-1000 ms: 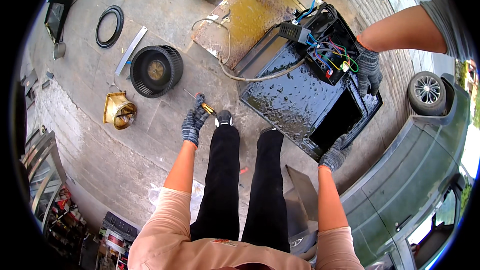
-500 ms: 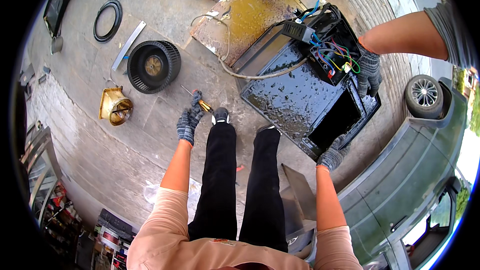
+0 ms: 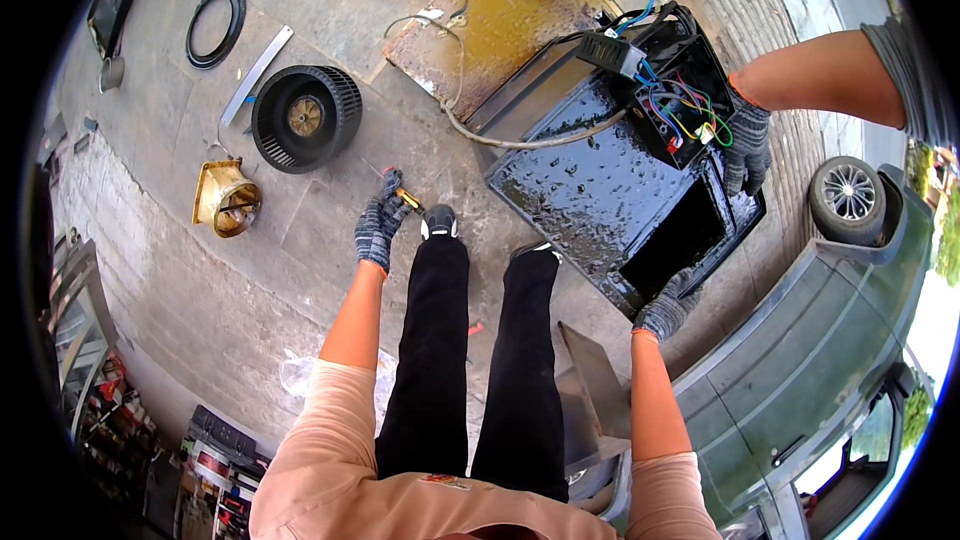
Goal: The person walks through a cluttered workshop and retrieves a motor and a small electronic component. They return to an outdoor area where a disassembled appliance sits on the ground. The person puts on gloves and uses a screwdriver to scrape the surface of a metal panel. They then lift the appliance's main housing, inspect the interior, and place it back down.
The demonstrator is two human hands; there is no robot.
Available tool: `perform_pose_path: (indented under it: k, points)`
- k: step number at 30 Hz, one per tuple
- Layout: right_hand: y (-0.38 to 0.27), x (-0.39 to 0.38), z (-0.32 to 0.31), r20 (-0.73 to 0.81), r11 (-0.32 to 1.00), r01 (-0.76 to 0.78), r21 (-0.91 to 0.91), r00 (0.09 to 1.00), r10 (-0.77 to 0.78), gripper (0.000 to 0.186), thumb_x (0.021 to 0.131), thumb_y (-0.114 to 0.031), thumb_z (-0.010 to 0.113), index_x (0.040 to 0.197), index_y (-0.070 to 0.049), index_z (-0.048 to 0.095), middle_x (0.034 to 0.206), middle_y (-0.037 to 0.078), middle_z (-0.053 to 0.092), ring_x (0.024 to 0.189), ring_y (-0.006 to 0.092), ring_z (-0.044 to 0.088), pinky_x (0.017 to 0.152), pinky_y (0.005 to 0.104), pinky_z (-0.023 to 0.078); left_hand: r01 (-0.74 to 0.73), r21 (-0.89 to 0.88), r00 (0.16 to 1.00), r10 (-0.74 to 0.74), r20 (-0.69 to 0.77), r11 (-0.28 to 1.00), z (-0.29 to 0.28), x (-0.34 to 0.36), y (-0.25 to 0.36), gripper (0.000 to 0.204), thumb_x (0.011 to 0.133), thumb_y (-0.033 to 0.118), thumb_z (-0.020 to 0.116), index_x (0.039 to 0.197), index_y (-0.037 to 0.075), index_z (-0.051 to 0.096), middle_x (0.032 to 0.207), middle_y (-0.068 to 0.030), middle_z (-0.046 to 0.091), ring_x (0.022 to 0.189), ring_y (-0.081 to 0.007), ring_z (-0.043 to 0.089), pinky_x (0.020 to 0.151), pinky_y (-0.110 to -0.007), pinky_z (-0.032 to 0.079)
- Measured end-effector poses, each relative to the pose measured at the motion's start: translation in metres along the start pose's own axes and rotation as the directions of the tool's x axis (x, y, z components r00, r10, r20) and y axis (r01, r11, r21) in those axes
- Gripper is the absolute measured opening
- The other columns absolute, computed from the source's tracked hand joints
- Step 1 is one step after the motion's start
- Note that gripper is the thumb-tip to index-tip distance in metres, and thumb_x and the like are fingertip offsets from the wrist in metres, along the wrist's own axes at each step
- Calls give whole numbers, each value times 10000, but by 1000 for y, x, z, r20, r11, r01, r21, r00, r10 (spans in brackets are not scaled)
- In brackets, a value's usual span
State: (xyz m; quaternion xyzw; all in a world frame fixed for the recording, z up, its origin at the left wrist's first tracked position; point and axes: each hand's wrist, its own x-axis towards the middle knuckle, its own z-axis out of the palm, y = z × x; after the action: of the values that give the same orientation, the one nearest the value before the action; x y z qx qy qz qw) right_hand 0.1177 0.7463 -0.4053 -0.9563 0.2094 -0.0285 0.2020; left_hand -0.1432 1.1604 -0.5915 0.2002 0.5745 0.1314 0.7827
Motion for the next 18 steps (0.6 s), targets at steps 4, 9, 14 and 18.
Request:
perform_pose_path:
  k: [4, 9, 14, 18]
  points:
    - [-3, -4, 0, -12, 999, 34, -37, 999, -34, 618, 980, -422, 580, 1350, 68, 507, 1357, 219, 574, 1228, 346, 548, 1059, 369, 396, 25, -1, 999, -25, -40, 1000, -11, 7, -3, 409, 1036, 210, 428, 1313, -73, 531, 1271, -183, 623, 1051, -277, 665, 905, -402, 589]
    - [-12, -9, -4, 15, 999, 4, 32, 1000, -4, 634, 980, -428, 585, 1354, 77, 499, 1350, 228, 574, 1207, 341, 560, 1043, 370, 421, 155, 24, 980, -151, -128, 988, -22, 13, -12, 415, 1030, 246, 464, 1303, -60, 525, 1144, -174, 664, 986, -301, 682, 813, -446, 619]
    - [-9, -6, -4, 23, 1000, -5, 25, 1000, 5, 677, 973, -467, 578, 1345, 92, 498, 1357, 249, 563, 1221, 355, 555, 1042, 374, 430, 86, -19, 988, -87, -131, 996, -65, 10, -45, 408, 1026, 265, 481, 1331, -1, 528, 1115, -141, 672, 952, -277, 666, 779, -490, 618]
    - [-9, -2, -6, 29, 998, -12, -58, 999, 14, 704, 970, -496, 565, 1352, 91, 492, 1381, 261, 540, 1259, 368, 530, 1059, 376, 416, 104, 14, 982, -100, -163, 995, -48, -1, -36, 436, 1022, 275, 498, 1348, -15, 517, 1131, -135, 672, 955, -242, 664, 801, -437, 612]
